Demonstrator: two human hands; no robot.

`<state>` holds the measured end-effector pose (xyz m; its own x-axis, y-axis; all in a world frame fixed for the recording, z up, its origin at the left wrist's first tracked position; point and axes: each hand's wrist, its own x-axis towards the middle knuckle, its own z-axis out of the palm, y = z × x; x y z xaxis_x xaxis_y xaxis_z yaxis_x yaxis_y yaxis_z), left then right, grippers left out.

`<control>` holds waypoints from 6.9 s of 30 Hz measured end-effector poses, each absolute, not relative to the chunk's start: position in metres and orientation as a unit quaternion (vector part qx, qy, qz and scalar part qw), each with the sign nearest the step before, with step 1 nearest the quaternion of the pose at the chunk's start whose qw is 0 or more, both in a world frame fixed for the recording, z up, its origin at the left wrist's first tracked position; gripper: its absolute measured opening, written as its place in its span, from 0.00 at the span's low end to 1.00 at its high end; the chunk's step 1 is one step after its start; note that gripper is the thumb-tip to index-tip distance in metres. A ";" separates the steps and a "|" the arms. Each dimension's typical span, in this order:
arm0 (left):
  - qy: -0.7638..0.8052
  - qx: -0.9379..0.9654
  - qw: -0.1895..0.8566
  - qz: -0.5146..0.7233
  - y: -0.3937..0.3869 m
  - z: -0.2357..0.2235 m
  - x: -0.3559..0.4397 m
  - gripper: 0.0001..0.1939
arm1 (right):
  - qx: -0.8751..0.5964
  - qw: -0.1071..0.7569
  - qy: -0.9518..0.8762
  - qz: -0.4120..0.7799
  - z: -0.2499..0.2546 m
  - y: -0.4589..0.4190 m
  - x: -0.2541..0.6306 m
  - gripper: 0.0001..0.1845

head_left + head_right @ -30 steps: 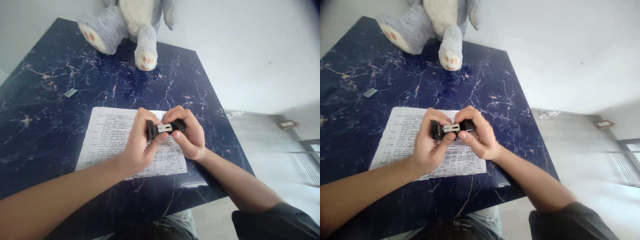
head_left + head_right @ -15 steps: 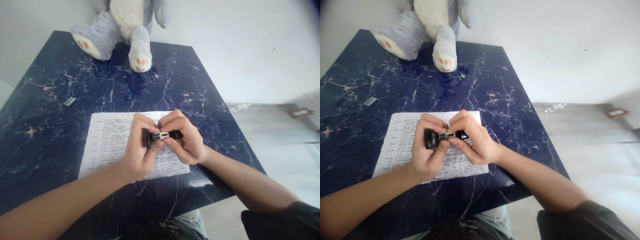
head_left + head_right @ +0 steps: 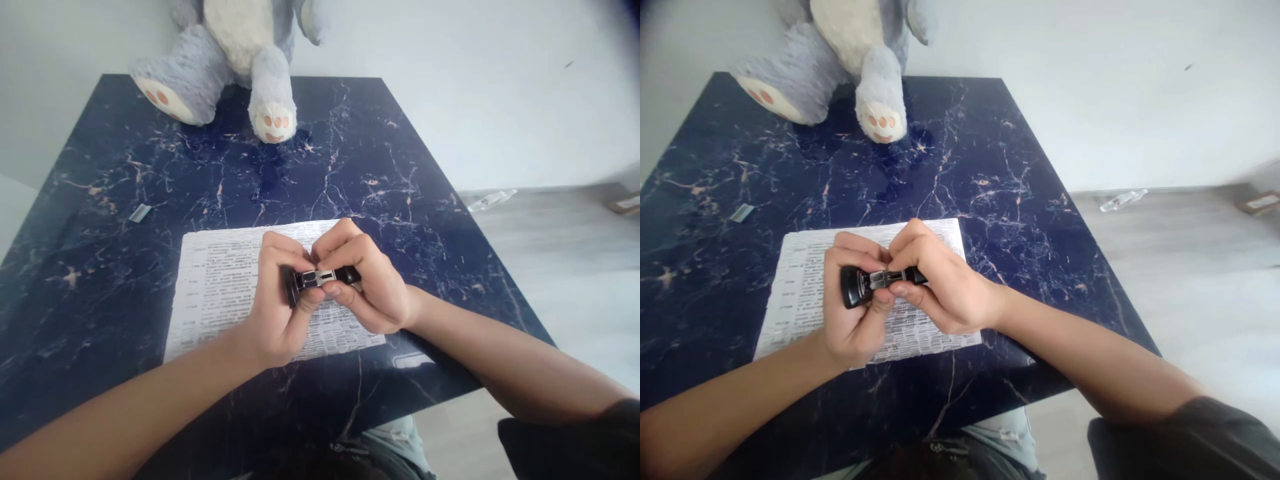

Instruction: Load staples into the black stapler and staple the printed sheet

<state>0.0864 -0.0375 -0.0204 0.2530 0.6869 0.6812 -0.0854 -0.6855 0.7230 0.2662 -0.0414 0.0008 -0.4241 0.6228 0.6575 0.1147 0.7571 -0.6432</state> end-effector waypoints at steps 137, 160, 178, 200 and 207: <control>0.159 0.792 0.237 0.540 -0.048 -0.012 0.090 0.09 | -0.297 0.620 -0.580 0.437 0.014 -0.069 0.238 0.29; 0.239 0.679 0.388 0.576 -0.046 -0.018 0.085 0.08 | -0.271 0.435 -0.758 0.404 0.017 -0.039 0.269 0.15; 0.228 0.652 0.434 0.578 -0.040 -0.018 0.086 0.10 | -0.348 0.422 -0.819 0.174 0.036 -0.051 0.266 0.11; 0.326 0.625 0.467 0.534 -0.029 -0.021 0.087 0.09 | -0.417 0.340 -0.837 0.103 0.034 -0.052 0.271 0.11; 0.328 0.612 0.512 0.505 -0.029 -0.025 0.089 0.11 | -0.446 0.322 -0.832 0.069 0.037 -0.052 0.269 0.09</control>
<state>0.0886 -0.0290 -0.0249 0.2746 0.9189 0.2832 -0.1158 -0.2607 0.9584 0.2689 -0.0517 0.0367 -0.3950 0.7872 0.4735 0.6983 0.5922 -0.4021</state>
